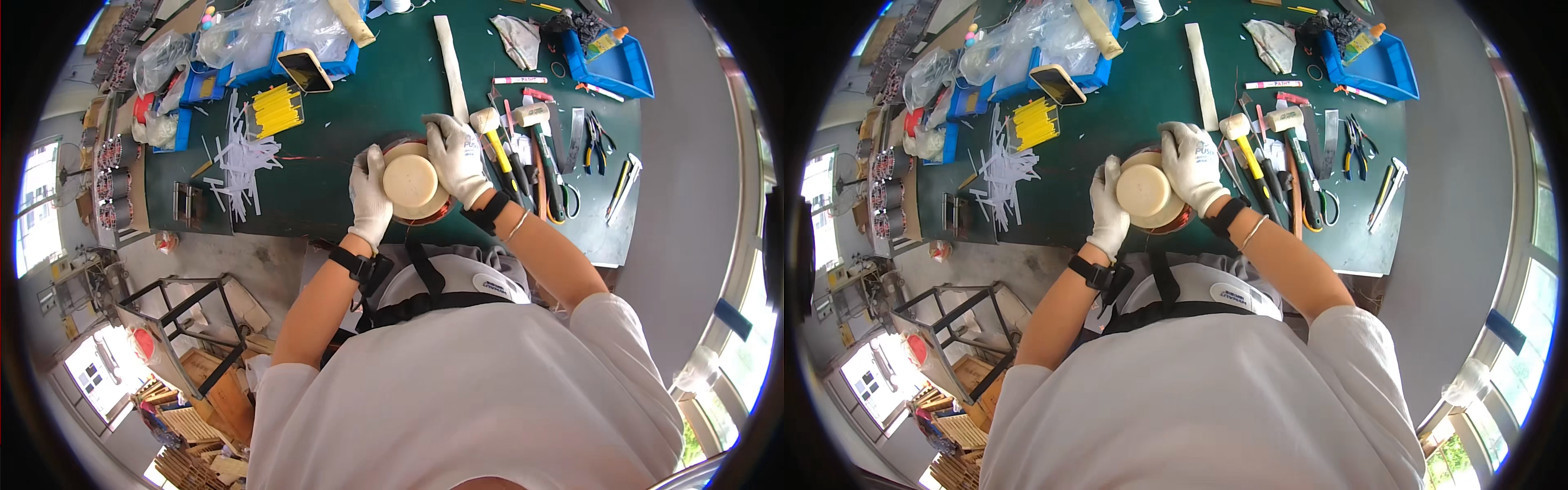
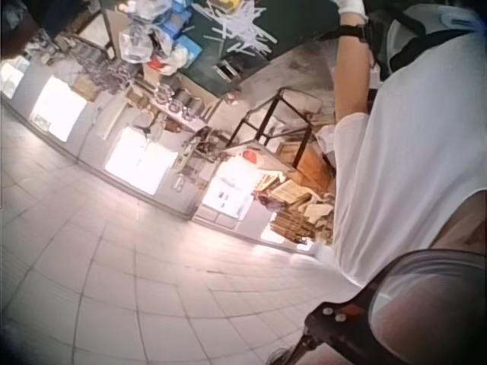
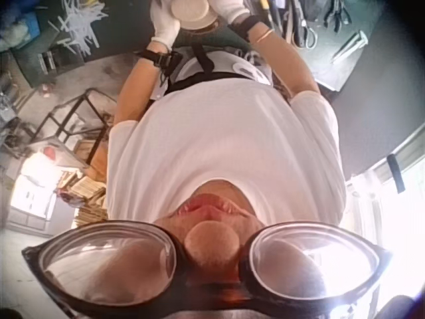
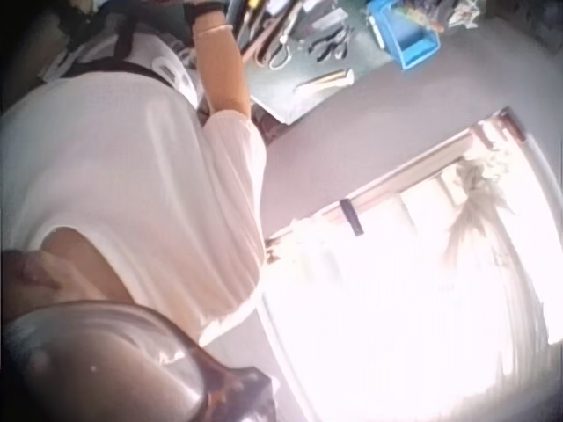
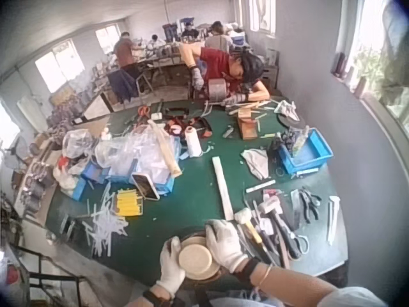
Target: Assembling components of an electric motor including winding and shaping coils.
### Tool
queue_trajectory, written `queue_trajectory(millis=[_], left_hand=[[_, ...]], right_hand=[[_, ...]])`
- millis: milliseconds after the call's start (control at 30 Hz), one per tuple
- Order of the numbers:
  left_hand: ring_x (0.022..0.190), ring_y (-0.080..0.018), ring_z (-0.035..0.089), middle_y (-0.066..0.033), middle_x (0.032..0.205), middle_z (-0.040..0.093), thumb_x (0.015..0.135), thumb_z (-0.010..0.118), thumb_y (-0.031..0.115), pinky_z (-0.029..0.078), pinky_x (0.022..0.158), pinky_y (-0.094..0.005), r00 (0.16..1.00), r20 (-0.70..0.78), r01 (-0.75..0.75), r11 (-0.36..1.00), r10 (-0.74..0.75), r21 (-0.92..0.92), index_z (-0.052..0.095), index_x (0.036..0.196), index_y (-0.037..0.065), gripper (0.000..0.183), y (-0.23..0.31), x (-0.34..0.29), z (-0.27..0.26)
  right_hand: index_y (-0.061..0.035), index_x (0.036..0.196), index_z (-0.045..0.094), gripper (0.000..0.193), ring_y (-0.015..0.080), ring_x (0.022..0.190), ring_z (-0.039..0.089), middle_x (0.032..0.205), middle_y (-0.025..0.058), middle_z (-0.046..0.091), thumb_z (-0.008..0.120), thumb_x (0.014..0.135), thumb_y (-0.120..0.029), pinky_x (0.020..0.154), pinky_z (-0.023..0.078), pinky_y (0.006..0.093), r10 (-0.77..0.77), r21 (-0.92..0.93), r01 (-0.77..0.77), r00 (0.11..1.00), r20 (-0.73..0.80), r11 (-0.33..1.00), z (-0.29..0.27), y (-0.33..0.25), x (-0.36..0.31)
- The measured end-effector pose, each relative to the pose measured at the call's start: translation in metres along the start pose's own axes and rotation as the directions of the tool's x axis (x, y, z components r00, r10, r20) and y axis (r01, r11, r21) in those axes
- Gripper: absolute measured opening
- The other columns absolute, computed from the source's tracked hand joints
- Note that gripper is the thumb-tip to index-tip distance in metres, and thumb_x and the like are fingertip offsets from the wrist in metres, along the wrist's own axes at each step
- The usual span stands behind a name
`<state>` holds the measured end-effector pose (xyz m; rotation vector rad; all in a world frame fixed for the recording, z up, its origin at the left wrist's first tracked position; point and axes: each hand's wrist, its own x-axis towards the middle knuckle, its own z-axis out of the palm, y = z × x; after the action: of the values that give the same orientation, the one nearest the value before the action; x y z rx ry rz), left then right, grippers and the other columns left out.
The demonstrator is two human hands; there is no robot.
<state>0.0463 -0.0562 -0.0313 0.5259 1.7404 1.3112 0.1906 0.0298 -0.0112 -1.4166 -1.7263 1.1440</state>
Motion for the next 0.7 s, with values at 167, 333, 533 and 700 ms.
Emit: queue_trajectory(millis=[167, 333, 533, 700], left_hand=[[0.107, -0.0151, 0.055, -0.0106, 0.115, 0.059, 0.098, 0.060, 0.051, 0.046, 0.093, -0.0325, 0.951, -0.288, -0.065, 0.983, 0.114, 0.173, 0.053, 0.123, -0.003, 0.060, 0.028, -0.064, -0.034], [0.117, -0.0191, 0.058, -0.0157, 0.113, 0.067, 0.101, 0.060, 0.037, 0.047, 0.099, -0.0346, 0.595, 0.740, 0.197, 0.950, -0.313, 0.244, 0.056, 0.131, -0.001, 0.048, 0.054, -0.140, -0.100], [0.144, -0.0321, 0.031, -0.0226, 0.159, 0.021, 0.073, 0.075, 0.070, 0.034, 0.115, -0.0450, 0.829, 0.559, -0.333, 0.797, -0.007, 0.504, 0.000, 0.159, 0.005, 0.131, -0.059, -0.085, -0.096], [0.145, -0.0287, 0.031, -0.0221, 0.159, 0.024, 0.058, 0.086, 0.069, 0.029, 0.118, -0.0384, 0.768, 0.622, -0.257, 0.963, 0.151, 0.085, -0.005, 0.159, 0.001, 0.152, 0.013, -0.021, -0.049]], right_hand=[[-0.0053, 0.097, 0.069, 0.013, 0.0324, 0.084, 0.064, 0.089, 0.0135, 0.068, 0.063, 0.090, -0.015, 0.077, 0.050, 0.0419, -0.322, -0.055, 0.320, 0.908, -0.269, 0.946, -0.048, 0.010, -0.040], [-0.0002, 0.112, 0.066, 0.057, 0.0154, 0.069, 0.057, 0.080, 0.0071, 0.062, 0.054, 0.099, -0.054, 0.063, 0.048, 0.0336, 0.439, 0.081, -0.483, 0.845, 0.306, 0.872, -0.090, 0.060, -0.051], [-0.0010, 0.118, 0.065, 0.041, 0.0218, 0.090, 0.068, 0.095, 0.0137, 0.070, 0.056, 0.100, -0.037, 0.082, 0.053, 0.0338, 0.049, 0.225, -0.123, 0.950, 0.310, 0.966, -0.053, 0.004, -0.007], [-0.0010, 0.121, 0.064, 0.030, 0.0321, 0.102, 0.067, 0.106, 0.0167, 0.070, 0.051, 0.102, -0.020, 0.094, 0.052, 0.0368, -0.255, 0.060, 0.251, 0.890, 0.377, 0.966, -0.066, -0.045, -0.007]])
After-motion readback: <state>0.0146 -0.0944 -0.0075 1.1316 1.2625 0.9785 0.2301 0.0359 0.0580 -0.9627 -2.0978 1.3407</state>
